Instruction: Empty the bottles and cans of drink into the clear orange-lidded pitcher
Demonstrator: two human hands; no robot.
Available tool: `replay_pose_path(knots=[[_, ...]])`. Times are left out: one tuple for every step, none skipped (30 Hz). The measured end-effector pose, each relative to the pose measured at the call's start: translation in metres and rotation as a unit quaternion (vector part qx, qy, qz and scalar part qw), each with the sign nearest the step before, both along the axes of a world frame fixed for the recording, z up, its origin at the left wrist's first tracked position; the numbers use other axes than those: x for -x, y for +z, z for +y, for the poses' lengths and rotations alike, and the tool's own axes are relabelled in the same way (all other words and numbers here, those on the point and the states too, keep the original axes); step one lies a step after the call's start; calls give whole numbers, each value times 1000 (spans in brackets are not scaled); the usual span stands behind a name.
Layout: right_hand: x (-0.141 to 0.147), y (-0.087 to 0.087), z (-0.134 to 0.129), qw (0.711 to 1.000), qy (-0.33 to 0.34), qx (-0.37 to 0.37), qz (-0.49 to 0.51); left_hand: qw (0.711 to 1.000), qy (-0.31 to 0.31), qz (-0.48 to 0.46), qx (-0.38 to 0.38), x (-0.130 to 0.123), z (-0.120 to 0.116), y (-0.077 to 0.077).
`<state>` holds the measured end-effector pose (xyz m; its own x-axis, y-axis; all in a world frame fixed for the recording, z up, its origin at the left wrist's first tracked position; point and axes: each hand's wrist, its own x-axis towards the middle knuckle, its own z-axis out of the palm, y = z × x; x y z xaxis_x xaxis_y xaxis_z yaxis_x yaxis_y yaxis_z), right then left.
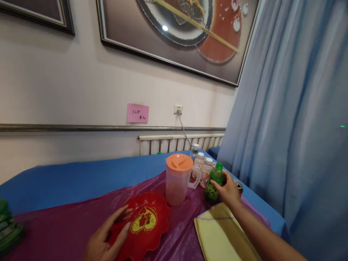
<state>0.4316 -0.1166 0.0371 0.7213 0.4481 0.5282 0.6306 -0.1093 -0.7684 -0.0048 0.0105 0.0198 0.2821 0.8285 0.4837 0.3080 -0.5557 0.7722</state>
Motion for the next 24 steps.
replay_pose_path(knots=[[-1, -2, 2, 1000, -8, 6, -6, 1000, 1, -4, -1, 0, 0, 0], [-2, -3, 4, 1000, -15, 7, -8, 1000, 1, -7, -2, 0, 0, 0], [-2, -5, 5, 1000, -20, 5, -9, 1000, 2, -9, -5, 0, 1, 1], [-2, -6, 7, 1000, -25, 0, -9, 1000, 2, -10, -7, 0, 1, 1], [-2, -7, 7, 1000, -29, -4, -10, 1000, 1, -10, -9, -1, 1, 1], [-1, -7, 8, 999, -32, -7, -10, 1000, 1, -12, -12, -1, 1, 1], [-1, -8, 9, 999, -35, -8, -11, 1000, 0, -13, -14, -1, 1, 1], [0, -9, 9, 999, -36, -6, -10, 1000, -1, -15, -14, -2, 2, 1], [0, -9, 10, 999, -37, -1, -9, 1000, -5, -15, -12, -2, 2, 1], [0, -9, 9, 999, -36, 4, -9, 1000, -10, -12, -8, -1, 3, 1], [0, -8, 9, 999, -32, 9, -9, 1000, -15, -9, -4, -1, 3, 0], [0, -6, 7, 999, -29, 12, -12, 1000, -21, -5, 0, 0, 3, 0], [1, -4, 4, 999, -28, 11, -18, 1000, -26, 0, 5, 0, 3, -1], [4, -2, -1, 999, -32, 3, -26, 1000, -28, 4, 7, 1, 3, -3], [7, 0, -7, 998, -39, -12, -37, 1000, -29, 8, 9, 2, 3, -4], [14, 2, -14, 997, -45, -32, -49, 1000, -27, 11, 9, 2, 3, -5], [23, 4, -23, 996, -45, -53, -62, 1000, -23, 11, 7, 3, 3, -7], [35, 4, -31, 994, -32, -69, -74, 1000, -20, 10, 4, 3, 2, -8], [52, 2, -39, 993, 2, -76, -85, 1000, -14, 6, 0, 2, 2, -8], [73, -1, -44, 991, 65, -65, -96, 1000, -8, -1, -6, 2, 1, -8], [98, -6, -47, 983, 132, -50, -114, 1000, 0, -8, -14, 1, -1, -7], [127, -13, -48, 966, 214, -25, -144, 1000, 9, -14, -24, 0, -2, -5], [159, -20, -45, 931, 312, 1, -190, 999, 19, -19, -33, -1, -4, -3], [193, -28, -40, 867, 432, 38, -245, 998, 31, -23, -42, -2, -6, 0]])
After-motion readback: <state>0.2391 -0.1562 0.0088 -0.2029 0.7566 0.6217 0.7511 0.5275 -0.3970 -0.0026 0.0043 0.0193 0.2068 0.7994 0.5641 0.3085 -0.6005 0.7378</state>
